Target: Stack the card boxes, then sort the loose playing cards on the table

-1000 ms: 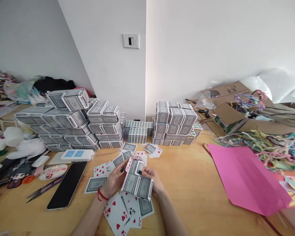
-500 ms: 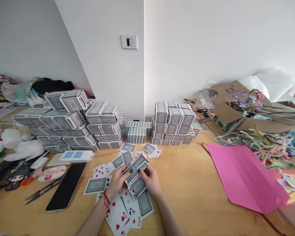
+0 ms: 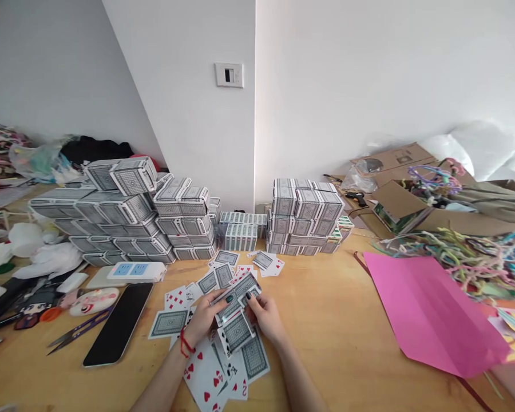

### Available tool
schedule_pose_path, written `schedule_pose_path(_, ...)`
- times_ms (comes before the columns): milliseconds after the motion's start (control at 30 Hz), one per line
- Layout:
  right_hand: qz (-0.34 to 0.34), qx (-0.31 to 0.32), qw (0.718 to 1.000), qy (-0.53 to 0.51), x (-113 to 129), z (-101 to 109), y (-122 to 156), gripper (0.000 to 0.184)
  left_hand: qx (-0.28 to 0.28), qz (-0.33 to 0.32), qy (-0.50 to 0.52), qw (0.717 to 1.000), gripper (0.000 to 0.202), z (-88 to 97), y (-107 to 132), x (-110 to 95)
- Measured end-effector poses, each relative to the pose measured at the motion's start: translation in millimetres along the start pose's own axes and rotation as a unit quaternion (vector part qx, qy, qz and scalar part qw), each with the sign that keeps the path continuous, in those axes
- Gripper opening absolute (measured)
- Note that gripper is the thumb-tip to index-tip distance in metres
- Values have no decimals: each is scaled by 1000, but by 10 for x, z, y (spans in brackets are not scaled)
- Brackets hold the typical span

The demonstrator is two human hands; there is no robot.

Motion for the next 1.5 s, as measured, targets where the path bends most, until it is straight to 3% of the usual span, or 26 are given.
schedule_pose_path(167,28,-20,999,-5,-3,41,-26,55,29,-3,-34,999,32,-42,19,-60)
schedule_pose_path(433,29,10,999,-27,28,41,-33,59,2,-11,-24,1000,28,-21,11,-21)
schedule_pose_path(567,33,-8,999,-26,60,46,-19,59,4,-8,-18,1000,31,-37,23,-50)
schedule_pose_path(767,35,-38,994,-98,57,60,-24,36,6,-69,-39,997,44,-83,42,-210)
schedule_pose_path(900,37,-22,993,-110,37,54,-6,27,11,-80,-46,996,39,-90,42,-194)
schedule_pose_path(1033,44,0,985,-165,20,57,24,28,-24,-66,-50,996,38,-35,43,-153)
schedule_pose_path(1200,31,4,981,-191,2,55,14,30,-5,-57,31,998,40,-49,69,-148)
schedule_pose_path(1333,50,-23,985,-164,18,86,2,25,-20,17,175,984,49,-63,69,-48)
schedule_pose_path(1500,44,6,992,-117,14,72,-3,18,-41,88,182,978,26,-42,48,22)
Point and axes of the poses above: each hand's wrist, its own y-axis away from the middle knuckle, its own z-axis out of the back of the hand, x = y × z, the point moved 5 cm from there along -y, towards the middle knuckle, and after that the axes turned 15 degrees about -z, right-handed, at the moved point
